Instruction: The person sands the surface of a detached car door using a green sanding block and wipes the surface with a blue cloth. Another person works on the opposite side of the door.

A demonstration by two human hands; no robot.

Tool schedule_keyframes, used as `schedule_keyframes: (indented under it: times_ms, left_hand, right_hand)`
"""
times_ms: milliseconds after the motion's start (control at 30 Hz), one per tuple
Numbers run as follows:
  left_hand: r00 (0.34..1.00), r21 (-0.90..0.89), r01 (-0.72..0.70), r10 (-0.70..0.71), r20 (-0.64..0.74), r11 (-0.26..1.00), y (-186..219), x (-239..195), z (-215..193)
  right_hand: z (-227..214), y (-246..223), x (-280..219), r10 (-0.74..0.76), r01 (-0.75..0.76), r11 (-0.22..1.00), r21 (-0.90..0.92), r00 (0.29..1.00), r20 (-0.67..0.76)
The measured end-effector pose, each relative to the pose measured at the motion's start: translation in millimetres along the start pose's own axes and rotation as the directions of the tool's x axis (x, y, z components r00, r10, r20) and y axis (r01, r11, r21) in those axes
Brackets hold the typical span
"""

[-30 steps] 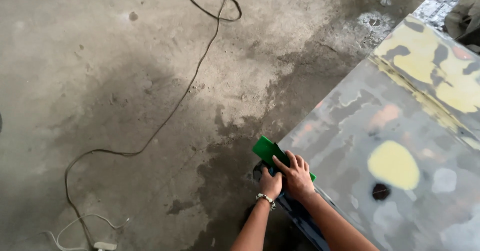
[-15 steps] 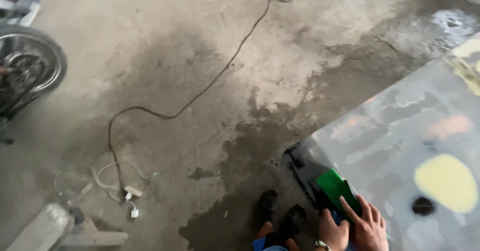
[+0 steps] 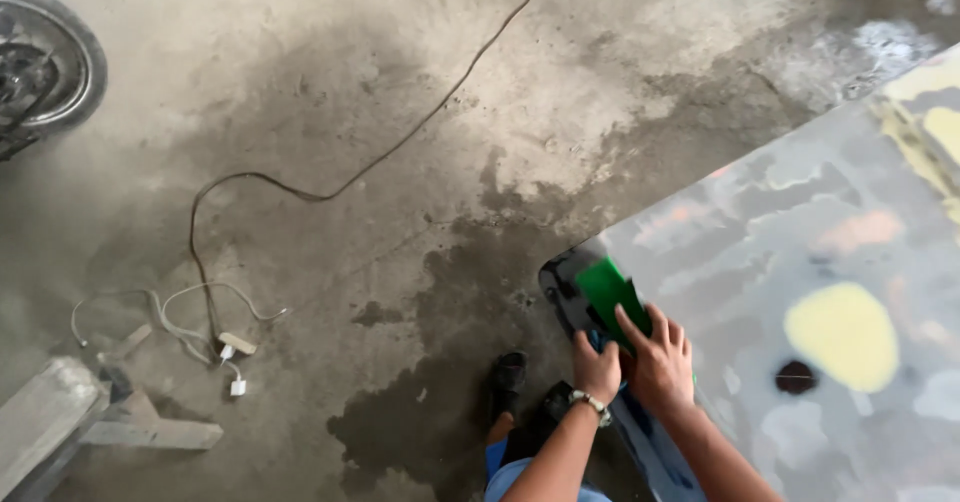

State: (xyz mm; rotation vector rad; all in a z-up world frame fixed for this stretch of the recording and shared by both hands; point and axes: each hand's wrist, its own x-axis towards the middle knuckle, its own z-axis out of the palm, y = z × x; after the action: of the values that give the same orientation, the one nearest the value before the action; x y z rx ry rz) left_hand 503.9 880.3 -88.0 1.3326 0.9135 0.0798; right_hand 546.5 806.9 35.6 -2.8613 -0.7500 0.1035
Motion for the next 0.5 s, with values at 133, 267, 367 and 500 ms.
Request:
schedule_keyframes:
  times_ms: [133,267,367,500]
  left_hand:
    - [1.000,0.221,0.010,-0.013,0.010,0.975,-9,-35,3]
    - [0.996,0.234,0.041,-0.059,0.070,0.971,-42,-71,10]
    - [0.994,0.204,0.063,-0.080,0.079,0.977,-57,-78,11]
    - [0.998,0.233,0.036,-0.046,0.037,0.972,-81,-38,9]
  right_hand:
    - [1,27,-58,-0.017,0.018,1.000,0.016,0.998,-0.057]
    - [16,54,-107,0.043,-0.043,0.999,0.007,0.998,-0.034]
    - [27,59,-106,0.053,-0.053,0.999,0.002,0.996,-0.074]
    - [18,33,-59,-0.001,0.001,1.000,0.007,1.000,-0.021]
